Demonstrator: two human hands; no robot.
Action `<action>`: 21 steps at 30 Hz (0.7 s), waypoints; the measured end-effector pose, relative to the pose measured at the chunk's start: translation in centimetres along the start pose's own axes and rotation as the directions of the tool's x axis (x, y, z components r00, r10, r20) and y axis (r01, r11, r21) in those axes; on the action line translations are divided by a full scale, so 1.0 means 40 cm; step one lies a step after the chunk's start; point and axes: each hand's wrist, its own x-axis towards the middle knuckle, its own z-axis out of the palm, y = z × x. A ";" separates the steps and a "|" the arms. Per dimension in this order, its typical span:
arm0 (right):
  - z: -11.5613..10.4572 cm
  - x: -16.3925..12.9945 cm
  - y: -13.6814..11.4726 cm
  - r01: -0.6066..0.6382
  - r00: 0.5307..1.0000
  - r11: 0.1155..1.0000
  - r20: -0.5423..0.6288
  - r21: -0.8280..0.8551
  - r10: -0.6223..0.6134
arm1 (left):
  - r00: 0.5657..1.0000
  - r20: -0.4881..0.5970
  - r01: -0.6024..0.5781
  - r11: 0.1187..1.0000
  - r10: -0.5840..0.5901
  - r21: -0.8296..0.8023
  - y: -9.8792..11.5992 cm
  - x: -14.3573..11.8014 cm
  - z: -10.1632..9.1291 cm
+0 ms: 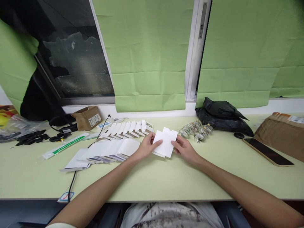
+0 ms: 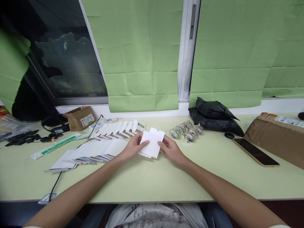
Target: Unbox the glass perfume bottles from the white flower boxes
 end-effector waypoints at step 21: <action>-0.033 -0.007 -0.015 0.157 0.978 0.717 0.006 -0.679 -0.208 | 0.994 -0.079 0.098 -0.261 0.081 0.960 0.112 -0.127 -0.150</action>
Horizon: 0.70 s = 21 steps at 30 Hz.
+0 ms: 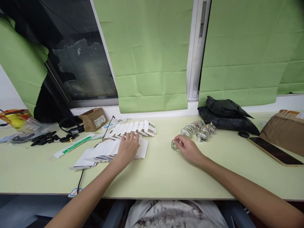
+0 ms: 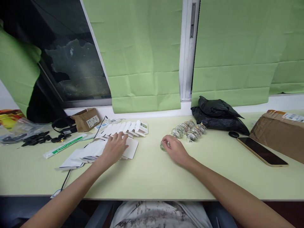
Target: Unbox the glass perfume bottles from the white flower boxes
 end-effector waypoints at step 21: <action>0.030 -0.021 0.045 -0.079 0.990 0.882 0.063 -0.465 0.122 | 0.946 -0.206 -0.318 0.577 0.252 -0.752 0.228 0.059 0.011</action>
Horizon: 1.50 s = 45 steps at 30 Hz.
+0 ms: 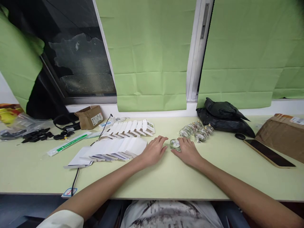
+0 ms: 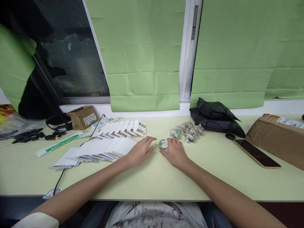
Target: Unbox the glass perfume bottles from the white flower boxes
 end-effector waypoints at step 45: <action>-0.080 -0.006 -0.027 0.326 0.919 0.788 0.021 0.522 -0.393 | 0.975 0.013 0.202 0.871 -0.220 -0.449 -0.017 -0.009 0.041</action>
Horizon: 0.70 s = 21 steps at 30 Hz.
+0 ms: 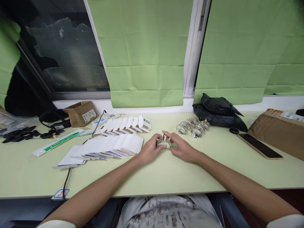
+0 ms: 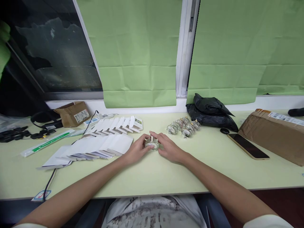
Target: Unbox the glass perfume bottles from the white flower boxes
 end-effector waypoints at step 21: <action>0.003 0.001 0.059 0.055 0.998 0.993 0.009 -0.109 -0.054 | 0.999 0.005 0.041 0.995 -0.040 -0.090 -0.015 0.010 0.007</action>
